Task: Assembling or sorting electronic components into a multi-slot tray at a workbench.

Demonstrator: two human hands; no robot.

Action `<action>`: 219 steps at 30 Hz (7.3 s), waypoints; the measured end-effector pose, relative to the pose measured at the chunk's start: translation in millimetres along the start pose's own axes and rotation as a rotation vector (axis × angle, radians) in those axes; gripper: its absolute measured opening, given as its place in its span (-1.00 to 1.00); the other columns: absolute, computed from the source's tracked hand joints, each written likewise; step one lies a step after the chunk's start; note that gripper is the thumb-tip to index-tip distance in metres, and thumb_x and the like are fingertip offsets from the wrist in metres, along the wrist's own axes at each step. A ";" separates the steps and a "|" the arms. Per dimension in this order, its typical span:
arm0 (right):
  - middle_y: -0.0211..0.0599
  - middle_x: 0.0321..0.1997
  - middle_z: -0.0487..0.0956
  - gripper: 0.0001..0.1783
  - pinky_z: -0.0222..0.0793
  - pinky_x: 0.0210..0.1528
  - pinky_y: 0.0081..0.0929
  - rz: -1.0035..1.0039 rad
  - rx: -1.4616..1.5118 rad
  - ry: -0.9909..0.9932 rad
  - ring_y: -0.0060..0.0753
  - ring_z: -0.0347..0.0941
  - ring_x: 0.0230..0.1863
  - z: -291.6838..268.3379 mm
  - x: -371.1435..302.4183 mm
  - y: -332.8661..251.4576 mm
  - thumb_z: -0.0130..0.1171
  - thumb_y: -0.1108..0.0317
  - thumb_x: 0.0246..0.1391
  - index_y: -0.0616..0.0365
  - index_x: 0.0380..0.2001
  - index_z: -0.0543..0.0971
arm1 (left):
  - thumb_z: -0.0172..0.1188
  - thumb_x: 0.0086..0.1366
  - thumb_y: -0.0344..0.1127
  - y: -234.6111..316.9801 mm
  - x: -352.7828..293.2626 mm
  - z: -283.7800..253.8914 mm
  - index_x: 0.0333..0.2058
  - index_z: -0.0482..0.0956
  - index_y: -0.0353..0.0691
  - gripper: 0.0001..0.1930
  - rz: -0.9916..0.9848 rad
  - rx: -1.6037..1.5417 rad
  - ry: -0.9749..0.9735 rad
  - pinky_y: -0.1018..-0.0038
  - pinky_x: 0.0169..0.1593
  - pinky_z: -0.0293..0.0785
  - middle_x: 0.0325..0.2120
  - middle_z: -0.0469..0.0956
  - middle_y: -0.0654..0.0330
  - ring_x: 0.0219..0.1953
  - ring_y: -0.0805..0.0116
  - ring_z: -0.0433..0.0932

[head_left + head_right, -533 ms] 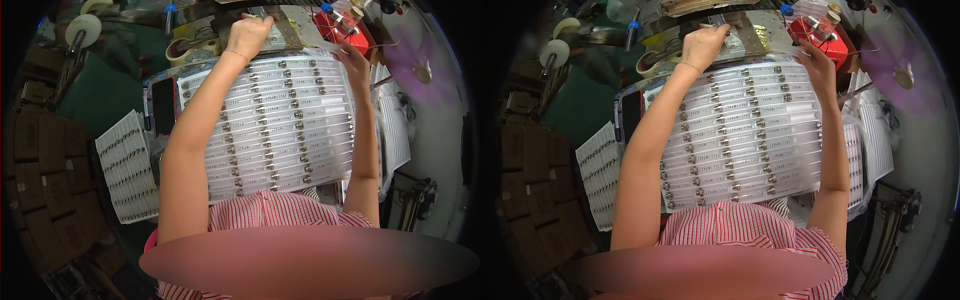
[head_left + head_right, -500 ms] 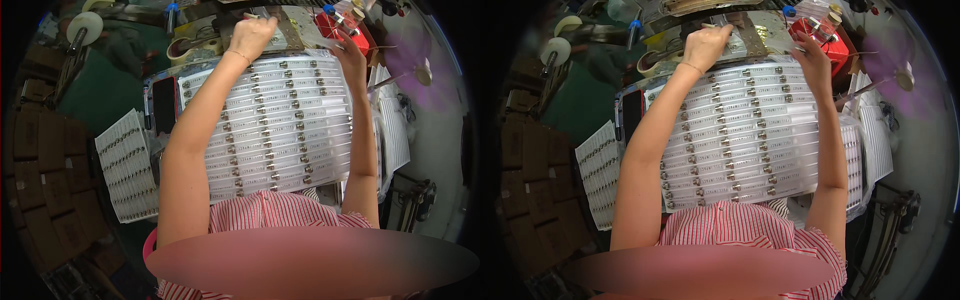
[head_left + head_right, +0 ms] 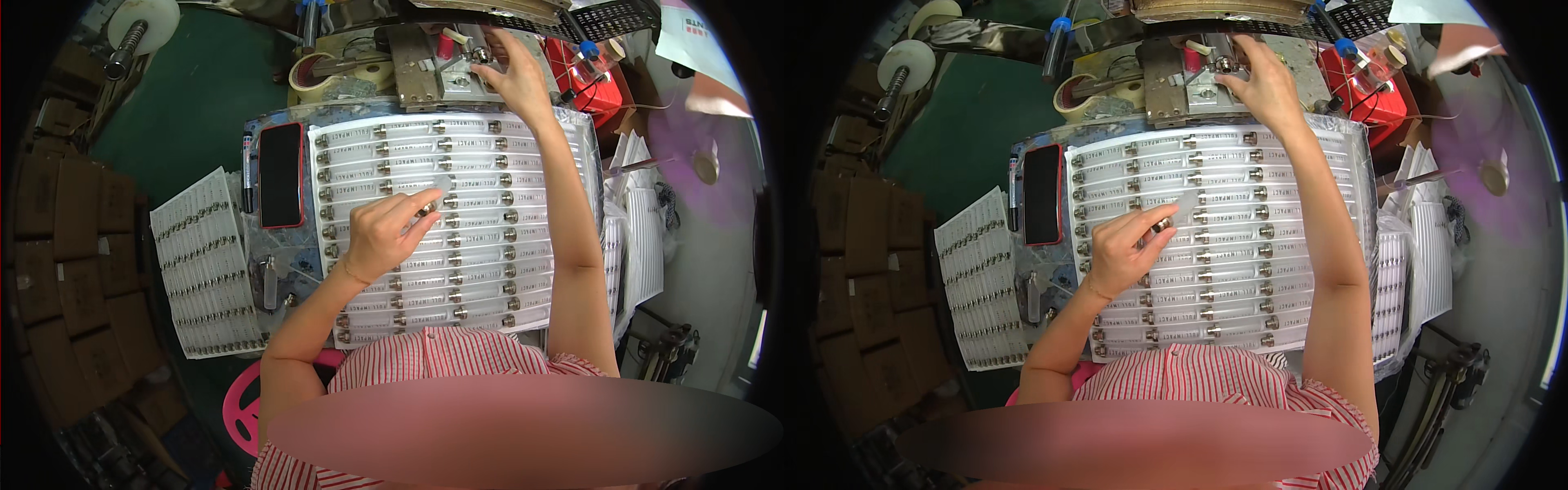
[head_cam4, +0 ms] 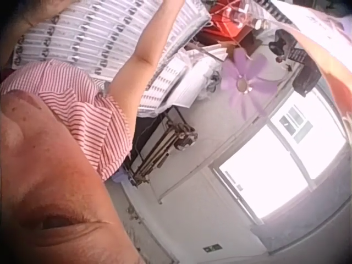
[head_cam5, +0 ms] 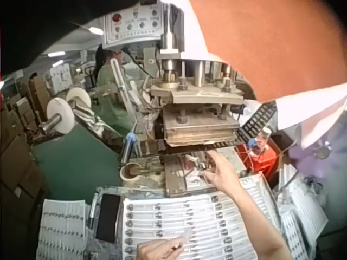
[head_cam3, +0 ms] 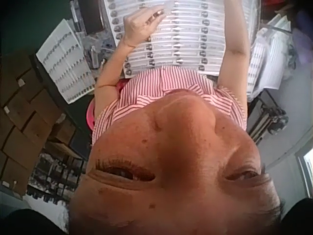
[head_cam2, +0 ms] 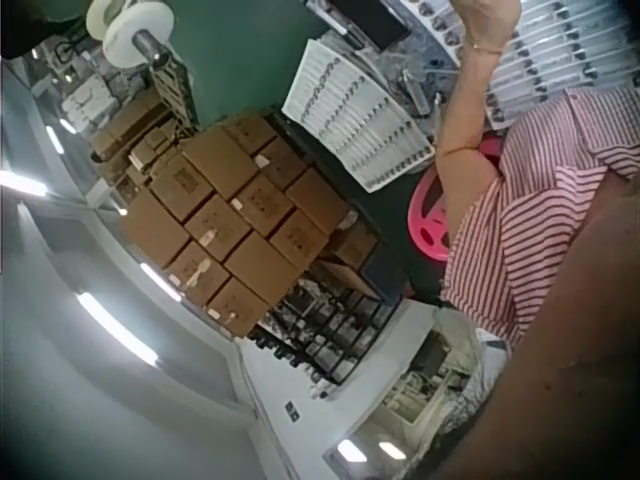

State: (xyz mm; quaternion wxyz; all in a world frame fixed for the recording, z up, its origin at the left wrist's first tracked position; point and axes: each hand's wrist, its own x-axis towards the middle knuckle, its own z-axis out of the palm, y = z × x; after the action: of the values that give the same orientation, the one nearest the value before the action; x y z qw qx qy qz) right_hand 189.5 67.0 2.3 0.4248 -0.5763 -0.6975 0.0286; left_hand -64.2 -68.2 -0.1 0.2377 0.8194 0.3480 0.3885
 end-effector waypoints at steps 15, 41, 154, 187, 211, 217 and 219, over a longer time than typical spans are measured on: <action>-0.16 -0.17 0.54 -0.43 0.35 -0.23 -0.41 0.072 0.023 -0.104 -0.24 0.43 -0.31 -1.0 -1.2 5.0 0.27 0.20 -0.11 -0.02 0.04 0.42 | 0.33 -0.02 -0.39 -6.3 -0.3 -2.2 -0.22 0.59 -0.12 -0.69 -0.078 -0.073 0.059 0.59 -0.62 0.30 -0.68 0.50 0.26 -0.72 0.48 0.41; -0.16 -0.16 0.53 -0.39 0.35 -0.22 -0.35 0.057 -0.015 -0.124 -0.17 0.43 -0.32 -2.5 -2.6 2.9 0.27 0.16 -0.11 -0.06 0.08 0.38 | 0.26 0.04 -0.43 -2.1 6.5 -8.6 -0.22 0.60 -0.19 -0.74 -0.194 -0.161 0.041 0.67 -0.61 0.21 -0.56 0.55 0.26 -0.68 0.60 0.30; -0.23 -0.27 0.56 -0.73 0.38 -0.20 -0.35 0.486 -0.303 -0.373 -0.20 0.50 -0.25 -202.8 -193.5 21.0 0.18 0.34 -0.03 0.09 -0.19 0.56 | 0.28 0.03 -0.40 24.0 49.0 86.0 -0.22 0.58 -0.12 -0.73 -0.079 -0.318 -0.039 0.57 -0.57 0.34 -0.51 0.57 0.21 -0.61 0.46 0.49; -0.31 -0.18 0.54 -0.69 0.43 -0.22 -0.48 -0.280 -0.118 0.194 -0.27 0.50 -0.24 -35.5 -18.7 -12.4 0.25 0.36 -0.10 0.06 -0.20 0.54 | 0.24 0.01 -0.32 -5.7 84.7 36.2 -0.23 0.54 -0.11 -0.71 0.480 0.360 0.058 0.49 -0.57 0.38 -0.66 0.46 0.29 -0.64 0.39 0.46; -0.21 -0.23 0.55 -0.34 0.34 -0.15 -0.47 0.228 -0.064 -0.350 -0.38 0.45 -0.24 -15.5 17.0 -3.6 0.30 0.17 -0.11 -0.09 0.12 0.36 | 0.29 -0.04 -0.48 3.8 -10.6 -3.1 -0.17 0.57 -0.20 -0.64 -0.030 -0.028 -0.008 0.60 -0.59 0.30 -0.68 0.46 0.27 -0.68 0.49 0.41; -0.21 -0.64 0.43 -0.35 0.30 -0.43 -0.39 0.098 -0.016 -0.264 -0.37 0.37 -0.58 -9.7 13.9 10.4 0.30 0.08 -0.16 -0.10 0.08 0.40 | 0.28 -0.04 -0.50 5.7 -6.5 -1.0 -0.17 0.57 -0.20 -0.64 -0.012 -0.027 -0.012 0.61 -0.58 0.31 -0.67 0.47 0.26 -0.68 0.49 0.42; -0.22 -0.65 0.42 -0.35 0.29 -0.44 -0.39 0.127 -0.007 -0.283 -0.38 0.37 -0.58 -10.5 14.9 7.8 0.30 0.08 -0.16 -0.10 0.08 0.40 | 0.28 -0.04 -0.50 6.2 -7.4 -1.3 -0.17 0.57 -0.20 -0.64 -0.011 -0.020 -0.021 0.61 -0.58 0.31 -0.67 0.47 0.26 -0.68 0.50 0.42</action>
State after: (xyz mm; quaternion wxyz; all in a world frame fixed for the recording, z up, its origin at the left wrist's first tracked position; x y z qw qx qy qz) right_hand 202.6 77.2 13.2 0.3174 -0.6111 -0.7126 0.1340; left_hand -66.3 -77.6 1.3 0.2518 0.8190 0.3463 0.3820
